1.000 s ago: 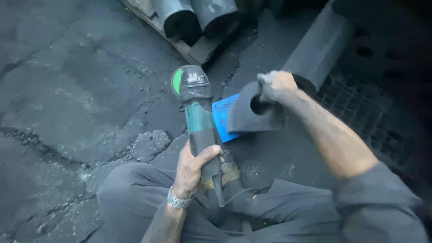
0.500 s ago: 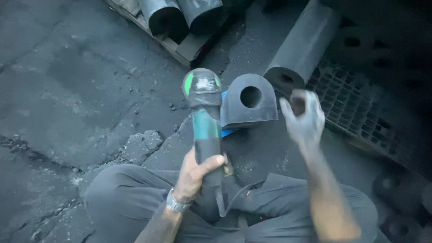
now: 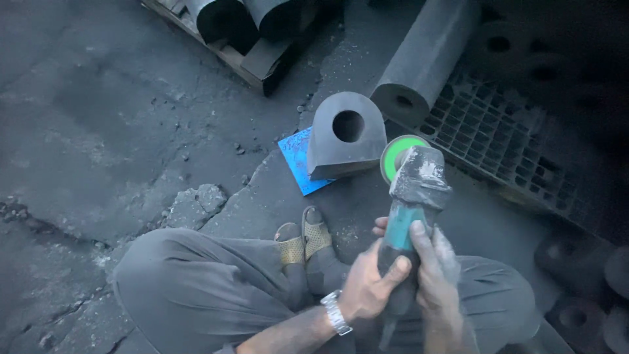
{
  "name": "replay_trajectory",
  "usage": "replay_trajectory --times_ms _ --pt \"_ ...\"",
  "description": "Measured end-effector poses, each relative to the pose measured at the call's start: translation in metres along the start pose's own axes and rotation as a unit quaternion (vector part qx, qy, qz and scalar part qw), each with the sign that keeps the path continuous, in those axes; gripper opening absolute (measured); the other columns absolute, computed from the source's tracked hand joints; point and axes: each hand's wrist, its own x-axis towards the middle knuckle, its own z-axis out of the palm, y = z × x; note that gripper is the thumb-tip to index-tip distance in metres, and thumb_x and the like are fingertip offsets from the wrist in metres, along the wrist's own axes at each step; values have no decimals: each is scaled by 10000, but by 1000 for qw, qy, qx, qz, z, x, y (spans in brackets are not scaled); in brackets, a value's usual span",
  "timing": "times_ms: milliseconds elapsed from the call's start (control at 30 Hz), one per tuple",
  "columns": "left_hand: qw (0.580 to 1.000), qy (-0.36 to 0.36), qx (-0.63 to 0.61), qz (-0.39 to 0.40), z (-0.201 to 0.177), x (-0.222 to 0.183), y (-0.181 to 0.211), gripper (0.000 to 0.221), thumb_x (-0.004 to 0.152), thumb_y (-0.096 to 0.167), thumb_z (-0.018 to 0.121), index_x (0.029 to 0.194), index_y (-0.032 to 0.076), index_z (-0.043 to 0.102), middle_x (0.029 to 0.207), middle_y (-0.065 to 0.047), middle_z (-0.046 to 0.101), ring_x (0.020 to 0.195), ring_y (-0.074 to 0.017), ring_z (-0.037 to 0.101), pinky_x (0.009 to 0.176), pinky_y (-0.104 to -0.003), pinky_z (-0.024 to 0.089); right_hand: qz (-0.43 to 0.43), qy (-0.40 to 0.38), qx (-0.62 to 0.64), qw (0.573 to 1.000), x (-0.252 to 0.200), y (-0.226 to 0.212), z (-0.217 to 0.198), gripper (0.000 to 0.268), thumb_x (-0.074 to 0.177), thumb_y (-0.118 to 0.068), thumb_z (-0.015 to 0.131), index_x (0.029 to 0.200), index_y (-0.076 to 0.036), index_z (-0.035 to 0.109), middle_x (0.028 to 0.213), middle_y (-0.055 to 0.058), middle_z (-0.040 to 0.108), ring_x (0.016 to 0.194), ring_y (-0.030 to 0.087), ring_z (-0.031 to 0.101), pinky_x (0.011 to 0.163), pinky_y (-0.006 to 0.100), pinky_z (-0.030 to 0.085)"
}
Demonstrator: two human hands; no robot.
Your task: Grind the edges and surfaces of plastic/rubber foam blocks using an angle grinder.
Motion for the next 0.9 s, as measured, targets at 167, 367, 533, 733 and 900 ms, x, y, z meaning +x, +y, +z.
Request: replay_trajectory --times_ms 167,367,533,733,900 --pt "990 21 98 -100 15 8 -3 751 994 672 372 1321 36 603 1054 -211 739 1041 -356 716 888 -423 514 -16 37 -2 999 8 0 -12 463 1011 -338 560 1263 50 565 1060 189 724 939 264 736 823 408 602" --pt "991 41 27 -124 7 6 -2 695 1036 591 326 1407 50 555 1176 -189 719 1121 -309 687 931 -393 497 40 71 -33 996 16 16 -12 377 973 -284 635 1194 21 602 957 159 718 806 236 721 725 376 597" --pt "986 62 -84 -130 5 -4 -35 587 1079 500 388 1291 1 613 1120 -177 732 1039 -224 689 897 -348 524 40 66 -86 993 17 25 -5 340 942 -246 669 1189 -16 631 959 112 717 798 176 704 708 318 569" --pt "984 65 -115 -123 2 0 -12 568 1065 504 385 1252 22 621 1068 -121 722 980 -177 685 860 -346 528 11 46 -138 989 19 27 -7 370 960 -260 684 1220 0 652 989 84 717 853 136 677 753 291 554" --pt "985 81 -27 -148 5 -3 -32 577 1068 495 392 1103 -9 672 905 -121 727 838 -197 690 771 -364 530 109 96 -126 981 14 9 5 382 929 -276 674 1184 6 642 926 175 745 802 231 720 723 358 574"
